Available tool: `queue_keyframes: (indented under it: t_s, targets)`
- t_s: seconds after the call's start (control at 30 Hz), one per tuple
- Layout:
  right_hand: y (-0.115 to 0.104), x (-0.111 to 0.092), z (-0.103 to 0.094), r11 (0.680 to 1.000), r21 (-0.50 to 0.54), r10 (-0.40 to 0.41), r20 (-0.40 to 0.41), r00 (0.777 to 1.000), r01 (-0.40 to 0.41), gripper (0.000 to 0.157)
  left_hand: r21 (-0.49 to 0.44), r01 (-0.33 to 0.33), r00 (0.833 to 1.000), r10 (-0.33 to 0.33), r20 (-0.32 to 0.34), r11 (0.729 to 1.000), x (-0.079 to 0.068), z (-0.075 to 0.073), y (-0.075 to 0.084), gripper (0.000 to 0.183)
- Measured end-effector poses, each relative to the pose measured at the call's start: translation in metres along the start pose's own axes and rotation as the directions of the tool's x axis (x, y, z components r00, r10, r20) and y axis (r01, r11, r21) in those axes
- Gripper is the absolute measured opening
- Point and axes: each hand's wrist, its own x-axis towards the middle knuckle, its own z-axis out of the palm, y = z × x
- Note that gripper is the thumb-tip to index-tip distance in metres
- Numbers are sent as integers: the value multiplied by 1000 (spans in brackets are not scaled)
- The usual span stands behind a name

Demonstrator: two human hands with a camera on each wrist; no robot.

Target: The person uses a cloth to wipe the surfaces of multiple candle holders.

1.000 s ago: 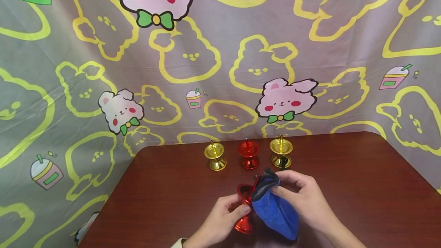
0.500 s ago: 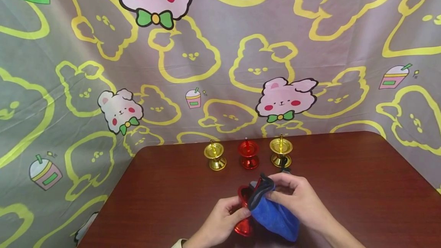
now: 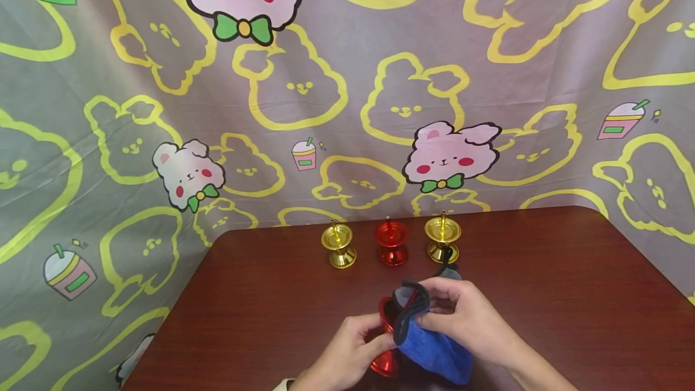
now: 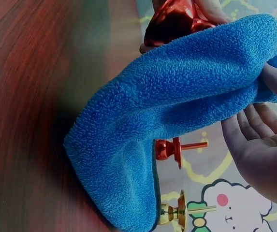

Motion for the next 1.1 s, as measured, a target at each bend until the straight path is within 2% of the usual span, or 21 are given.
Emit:
queue_keyframes:
  t_s: [0.2, 0.37, 0.47, 0.57, 0.7, 0.83, 0.93, 1.1]
  targets:
    - [1, 0, 1, 999, -46, 27, 8, 1000, -27, 45, 66, -25, 999, 24, 22, 998, 1, 0, 1, 18]
    - [1, 2, 4, 996, -77, 49, -17, 999, -50, 44, 116, -24, 999, 22, 24, 993, 2, 0, 2, 16]
    - [1, 4, 8, 993, -102, 50, -38, 998, -54, 44, 178, -37, 999, 35, 15, 983, 2, 0, 3, 18]
    - [1, 6, 14, 993, -105, 55, -69, 996, -62, 48, 292, -56, 998, 61, -6, 955, 1, 0, 4, 21]
    - [1, 8, 21, 993, -78, 78, -126, 989, -89, 58, 445, -77, 993, 106, -42, 892, 0, 1, 6, 22]
    - [0, 10, 25, 994, -37, 92, -158, 983, -99, 64, 535, -93, 986, 152, -68, 840, 1, 2, 8, 22]
    - [-1, 12, 26, 991, -12, 131, -173, 976, -135, 63, 566, -95, 984, 164, -72, 819, 1, 2, 8, 22]
    - [-1, 14, 25, 975, -35, 210, -205, 956, -221, 51, 585, -100, 983, 170, -65, 805, 2, 2, 6, 24]
